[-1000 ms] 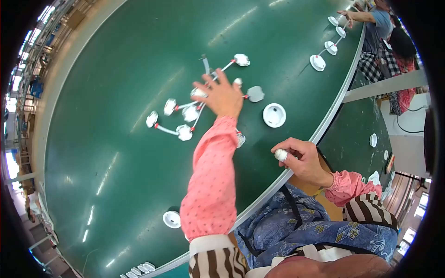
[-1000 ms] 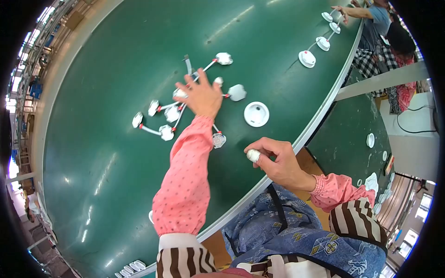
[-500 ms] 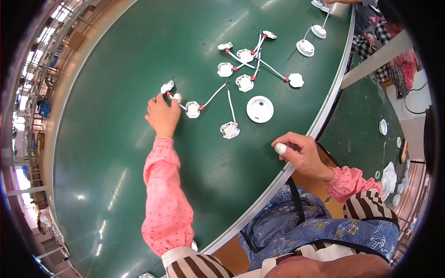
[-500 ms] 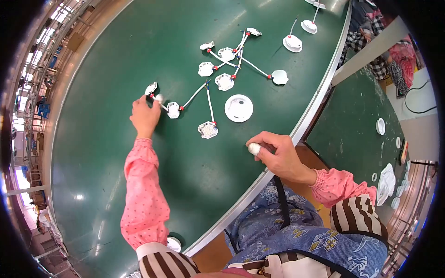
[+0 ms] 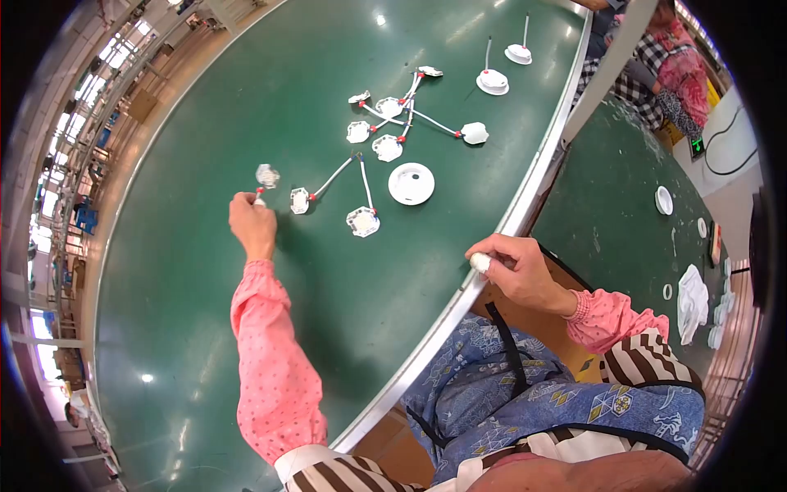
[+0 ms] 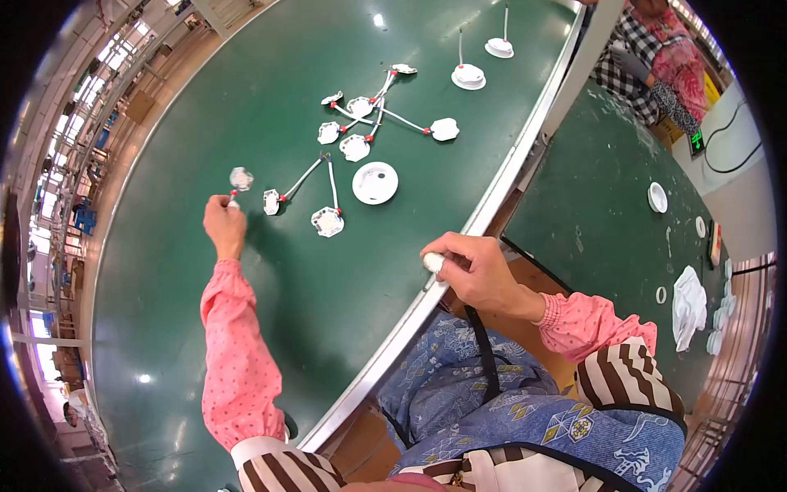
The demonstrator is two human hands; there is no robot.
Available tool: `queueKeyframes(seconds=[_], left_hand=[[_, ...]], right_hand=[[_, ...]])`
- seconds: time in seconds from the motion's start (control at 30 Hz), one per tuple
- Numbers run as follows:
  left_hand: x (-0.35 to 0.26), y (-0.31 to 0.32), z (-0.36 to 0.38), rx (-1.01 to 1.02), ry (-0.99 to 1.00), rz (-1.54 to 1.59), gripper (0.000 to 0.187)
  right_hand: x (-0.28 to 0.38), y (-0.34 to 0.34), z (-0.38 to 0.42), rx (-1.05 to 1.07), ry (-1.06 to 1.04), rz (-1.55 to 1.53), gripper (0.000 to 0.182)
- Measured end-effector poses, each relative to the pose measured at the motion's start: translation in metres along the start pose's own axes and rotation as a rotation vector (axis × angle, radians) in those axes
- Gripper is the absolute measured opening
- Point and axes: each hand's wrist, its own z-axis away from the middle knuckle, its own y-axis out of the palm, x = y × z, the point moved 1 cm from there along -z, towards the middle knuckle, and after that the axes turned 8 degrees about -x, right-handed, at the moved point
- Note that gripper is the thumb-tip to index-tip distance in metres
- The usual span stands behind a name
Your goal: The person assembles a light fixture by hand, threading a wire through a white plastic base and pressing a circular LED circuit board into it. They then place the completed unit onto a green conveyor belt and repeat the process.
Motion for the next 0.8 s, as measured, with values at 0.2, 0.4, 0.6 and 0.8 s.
queueKeyframes(seconds=[0.2,0.4,0.6,0.8], left_hand=[[-0.035,-0.087,0.006,0.089,-0.157,0.185,0.013],[-0.086,-0.144,0.056,0.239,-0.362,0.467,0.012],[-0.106,-0.201,0.125,0.326,-0.532,0.556,0.014],[-0.109,-0.218,0.162,0.297,-0.665,0.687,0.017]], right_hand=[[-0.010,-0.009,-0.060,-0.064,-0.318,0.176,0.020],[-0.022,0.071,-0.231,0.134,-0.489,0.603,0.054],[-0.015,0.134,-0.249,0.377,-0.357,0.964,0.058],[-0.031,0.173,-0.195,0.372,-0.820,0.737,0.028]])
